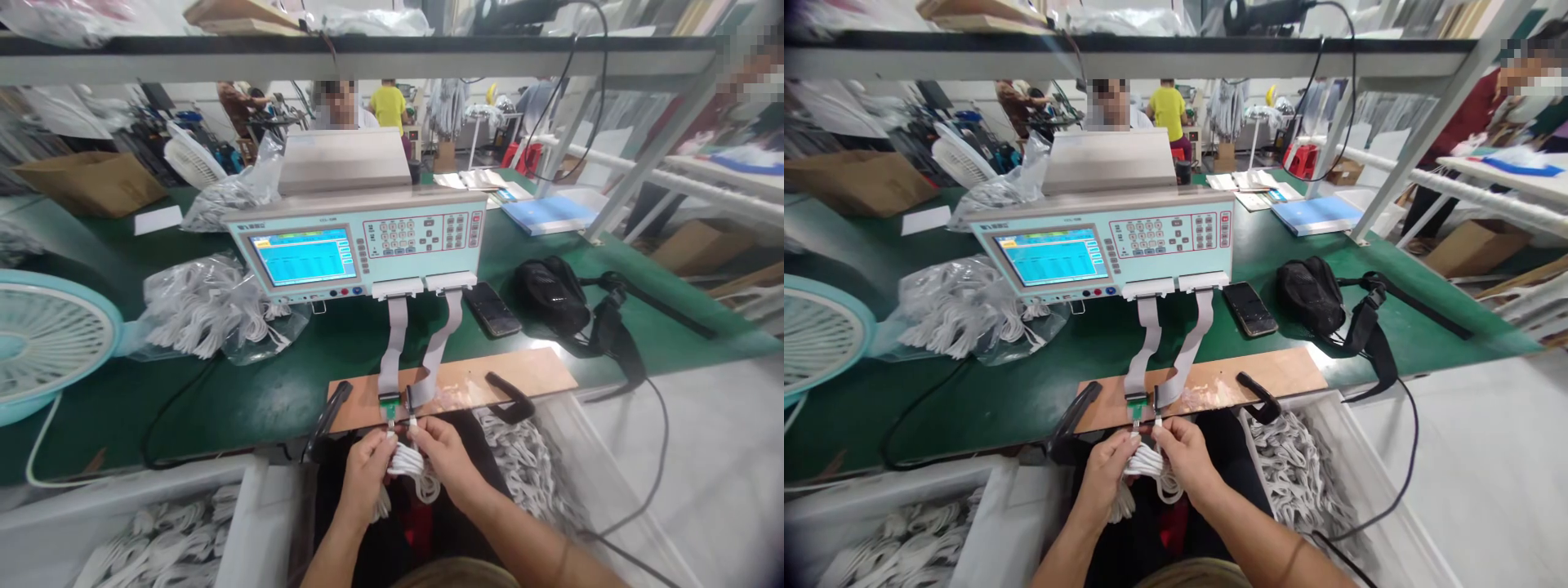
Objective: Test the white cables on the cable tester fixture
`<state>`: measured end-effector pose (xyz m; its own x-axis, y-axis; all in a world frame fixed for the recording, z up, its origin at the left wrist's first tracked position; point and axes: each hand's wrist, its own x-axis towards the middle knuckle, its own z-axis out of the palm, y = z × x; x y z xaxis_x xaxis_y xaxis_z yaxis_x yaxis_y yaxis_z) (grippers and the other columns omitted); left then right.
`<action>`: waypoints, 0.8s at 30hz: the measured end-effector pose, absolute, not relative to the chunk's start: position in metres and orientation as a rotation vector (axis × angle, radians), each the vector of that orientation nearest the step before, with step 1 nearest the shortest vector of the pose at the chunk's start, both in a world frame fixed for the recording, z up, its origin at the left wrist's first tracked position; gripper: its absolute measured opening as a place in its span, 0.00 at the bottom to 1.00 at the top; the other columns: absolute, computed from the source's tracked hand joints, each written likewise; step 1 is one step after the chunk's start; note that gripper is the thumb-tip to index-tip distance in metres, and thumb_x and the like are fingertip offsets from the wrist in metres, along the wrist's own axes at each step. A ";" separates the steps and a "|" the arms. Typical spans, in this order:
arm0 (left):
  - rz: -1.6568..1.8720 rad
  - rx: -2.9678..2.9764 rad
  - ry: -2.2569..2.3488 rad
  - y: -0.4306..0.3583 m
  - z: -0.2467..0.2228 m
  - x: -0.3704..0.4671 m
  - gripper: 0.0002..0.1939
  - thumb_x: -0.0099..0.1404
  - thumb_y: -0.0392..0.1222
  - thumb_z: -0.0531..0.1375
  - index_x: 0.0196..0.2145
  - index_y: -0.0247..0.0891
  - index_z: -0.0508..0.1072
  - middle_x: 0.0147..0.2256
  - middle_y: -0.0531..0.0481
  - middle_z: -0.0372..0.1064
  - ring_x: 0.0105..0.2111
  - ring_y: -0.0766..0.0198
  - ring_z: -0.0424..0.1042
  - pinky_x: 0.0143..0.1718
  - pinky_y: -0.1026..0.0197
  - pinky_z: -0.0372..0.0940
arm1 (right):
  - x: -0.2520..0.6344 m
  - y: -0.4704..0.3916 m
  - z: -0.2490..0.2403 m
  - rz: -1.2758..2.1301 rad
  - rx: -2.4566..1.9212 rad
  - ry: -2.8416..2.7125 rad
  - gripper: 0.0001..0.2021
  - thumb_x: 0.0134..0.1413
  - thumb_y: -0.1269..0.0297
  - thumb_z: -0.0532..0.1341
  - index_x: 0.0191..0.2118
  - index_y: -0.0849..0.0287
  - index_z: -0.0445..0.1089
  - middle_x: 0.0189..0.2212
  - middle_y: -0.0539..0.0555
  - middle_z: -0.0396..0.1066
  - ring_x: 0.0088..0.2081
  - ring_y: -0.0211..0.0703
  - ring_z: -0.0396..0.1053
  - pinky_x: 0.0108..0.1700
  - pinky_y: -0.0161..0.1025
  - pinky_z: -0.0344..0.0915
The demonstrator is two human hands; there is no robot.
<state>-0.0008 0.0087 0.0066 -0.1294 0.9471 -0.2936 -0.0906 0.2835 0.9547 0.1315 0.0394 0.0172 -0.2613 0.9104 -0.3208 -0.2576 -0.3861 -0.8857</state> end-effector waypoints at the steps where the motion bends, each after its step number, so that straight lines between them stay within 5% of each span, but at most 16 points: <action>1: 1.131 0.815 1.371 0.008 0.007 0.001 0.15 0.57 0.49 0.60 0.22 0.34 0.68 0.18 0.57 0.59 0.17 0.71 0.57 0.17 0.70 0.53 | 0.131 0.039 0.017 1.772 -1.108 -0.923 0.19 0.41 0.49 0.65 0.21 0.61 0.62 0.15 0.44 0.55 0.19 0.31 0.49 0.24 0.32 0.48; 10: 1.250 0.652 1.384 0.007 0.014 0.014 0.15 0.53 0.46 0.62 0.18 0.35 0.64 0.15 0.59 0.55 0.15 0.73 0.53 0.15 0.70 0.50 | 0.132 0.040 0.010 1.794 -1.084 -0.917 0.19 0.41 0.48 0.65 0.23 0.61 0.64 0.16 0.44 0.57 0.19 0.32 0.51 0.24 0.32 0.50; 24: 1.313 0.583 1.285 0.004 0.000 0.012 0.13 0.56 0.48 0.62 0.25 0.33 0.71 0.19 0.57 0.57 0.19 0.73 0.55 0.19 0.70 0.52 | 0.133 0.040 0.013 1.790 -1.080 -0.919 0.17 0.43 0.51 0.66 0.25 0.64 0.69 0.16 0.44 0.56 0.20 0.31 0.49 0.24 0.31 0.48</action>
